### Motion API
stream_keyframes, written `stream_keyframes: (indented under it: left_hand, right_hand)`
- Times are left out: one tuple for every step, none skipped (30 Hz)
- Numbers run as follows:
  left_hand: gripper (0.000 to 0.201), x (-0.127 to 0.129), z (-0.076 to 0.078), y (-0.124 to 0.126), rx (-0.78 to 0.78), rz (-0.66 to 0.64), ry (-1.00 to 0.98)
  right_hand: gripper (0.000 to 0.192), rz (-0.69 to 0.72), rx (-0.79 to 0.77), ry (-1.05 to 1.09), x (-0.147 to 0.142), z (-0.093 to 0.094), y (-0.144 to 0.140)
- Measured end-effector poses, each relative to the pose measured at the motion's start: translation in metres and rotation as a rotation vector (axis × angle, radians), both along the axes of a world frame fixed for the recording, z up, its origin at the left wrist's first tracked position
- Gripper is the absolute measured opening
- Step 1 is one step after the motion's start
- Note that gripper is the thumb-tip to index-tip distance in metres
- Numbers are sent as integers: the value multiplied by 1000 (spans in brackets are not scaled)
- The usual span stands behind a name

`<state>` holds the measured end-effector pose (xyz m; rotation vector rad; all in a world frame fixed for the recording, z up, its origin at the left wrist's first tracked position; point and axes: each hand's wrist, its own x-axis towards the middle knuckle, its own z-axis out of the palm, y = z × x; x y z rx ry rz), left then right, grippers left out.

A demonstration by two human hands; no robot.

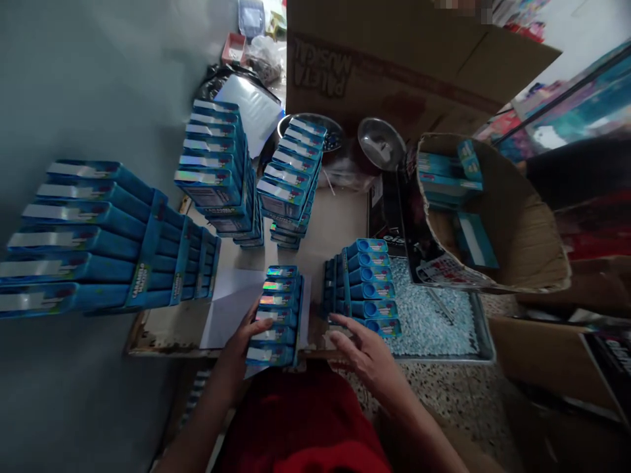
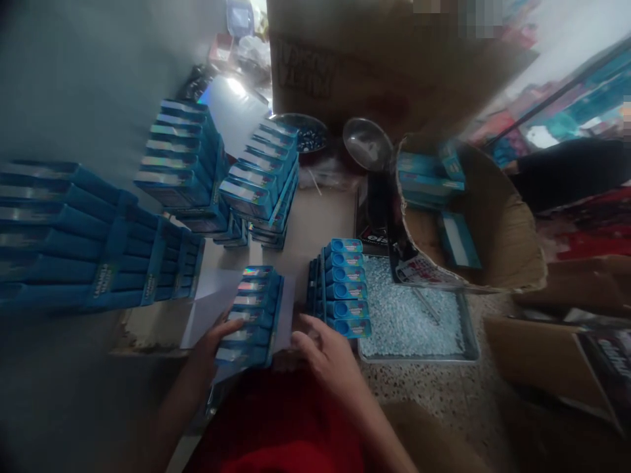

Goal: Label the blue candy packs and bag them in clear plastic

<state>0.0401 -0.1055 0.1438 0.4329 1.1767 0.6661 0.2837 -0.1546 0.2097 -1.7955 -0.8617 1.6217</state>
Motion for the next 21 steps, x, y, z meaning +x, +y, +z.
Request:
stream_keyframes:
  left_hand:
    - [61, 1, -16, 4, -5, -4, -32]
    - [66, 5, -32, 10, -3, -5, -67]
    - [72, 12, -47, 17, 6, -2, -101]
    - [81, 21, -60, 26, 15, -1, -131]
    - [90, 32, -72, 37, 24, 5, -157]
    - [97, 45, -82, 49, 37, 11, -174]
    - [100, 57, -90, 61, 58, 9, -185]
    - [99, 70, -96, 74, 96, 0, -181]
    - [95, 81, -101, 86, 147, -14, -154]
    - [90, 91, -105, 96, 208, -24, -91]
    - [83, 99, -107, 104, 271, -28, -3]
    - [74, 105, -108, 108, 322, -25, 95]
    - [66, 108, -106, 109, 356, -13, 190]
    - [57, 108, -102, 106, 373, -1, 266]
    - [50, 107, -94, 99, 386, 16, 325]
    - [44, 104, -83, 90, 396, 34, 363]
    - [41, 100, -68, 80, 406, 50, 385]
    - [39, 96, -51, 69, 440, 68, 406]
    - [38, 93, -31, 58, 452, 56, 390]
    - [39, 91, -11, 48, 421, 25, 326]
    - [42, 92, 8, 39, 367, -46, 224]
  right_hand:
    - [48, -11, -10, -4, 3, 3, -5]
    - [47, -10, -27, 1, 5, 7, -11]
    - [46, -7, -42, 9, 8, 13, -16]
    - [45, -6, -53, 20, 10, 19, -21]
    - [45, -9, -63, 31, 11, 25, -26]
    - [45, -19, -74, 37, 13, 30, -30]
    - [46, -30, -85, 44, 14, 34, -33]
    - [49, -48, -96, 49, 15, 37, -35]
    - [53, -68, -106, 50, 15, 38, -37]
    - [57, -93, -113, 46, 15, 39, -37]
    - [60, -125, -110, 39, 14, 39, -36]
    - [64, -163, -99, 37, 13, 38, -34]
    - [67, -203, -81, 43, 12, 37, -31]
    - [69, -244, -54, 55, 12, 35, -27]
    - [71, -281, -19, 73, 13, 33, -22]
    - [71, -314, 19, 95, 16, 31, -17]
    - [71, -346, 52, 119, 20, 30, -11]
    - [70, -378, 76, 142, 25, 28, -6]
    - [69, -406, 88, 167, 31, 27, -1]
    - [68, -428, 91, 193, 36, 27, 3]
    - [68, -440, 89, 220, 40, 26, 6]
